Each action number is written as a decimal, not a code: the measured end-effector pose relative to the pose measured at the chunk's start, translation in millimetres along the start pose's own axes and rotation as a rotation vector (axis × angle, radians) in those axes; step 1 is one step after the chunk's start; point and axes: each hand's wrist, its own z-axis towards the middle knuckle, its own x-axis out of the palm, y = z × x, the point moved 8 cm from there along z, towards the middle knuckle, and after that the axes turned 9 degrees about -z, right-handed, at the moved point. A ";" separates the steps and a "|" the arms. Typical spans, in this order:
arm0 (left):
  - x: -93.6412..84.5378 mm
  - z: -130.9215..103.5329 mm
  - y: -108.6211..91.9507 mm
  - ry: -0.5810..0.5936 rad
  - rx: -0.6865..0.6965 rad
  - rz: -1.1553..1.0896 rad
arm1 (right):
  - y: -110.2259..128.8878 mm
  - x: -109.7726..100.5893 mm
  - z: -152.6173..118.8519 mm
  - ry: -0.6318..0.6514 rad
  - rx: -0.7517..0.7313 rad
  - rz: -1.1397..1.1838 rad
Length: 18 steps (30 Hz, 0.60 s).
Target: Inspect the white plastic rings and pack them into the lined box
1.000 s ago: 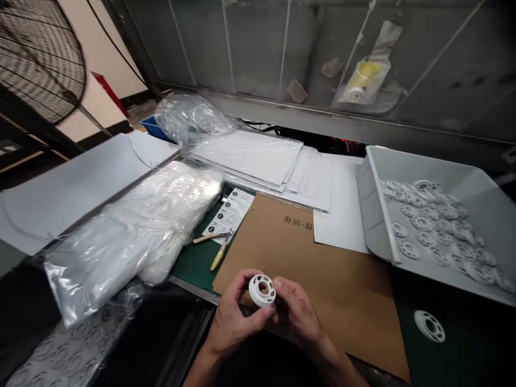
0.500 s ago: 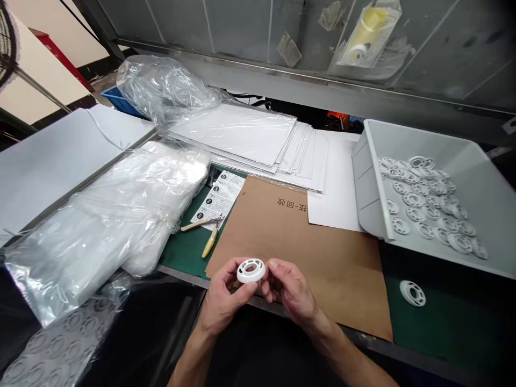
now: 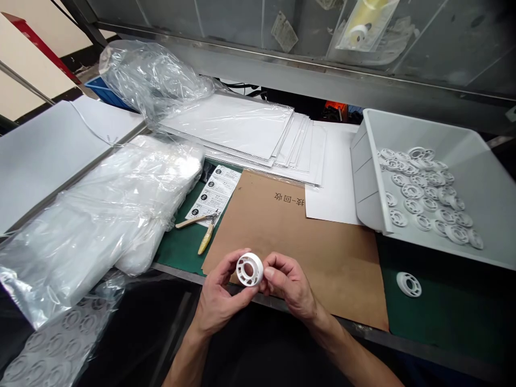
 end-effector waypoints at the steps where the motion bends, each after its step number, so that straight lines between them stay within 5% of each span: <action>1: -2.1 -0.9 -2.1 -0.024 0.048 0.054 | 1.0 -1.7 -0.1 -0.005 -0.012 -0.033; 9: 0.7 -7.8 -23.9 -0.053 0.406 0.375 | 5.9 -11.7 -2.6 -0.047 -0.058 -0.169; 18: 9.0 -6.7 -43.2 0.004 0.548 0.464 | 3.1 -14.2 0.1 -0.063 -0.060 -0.174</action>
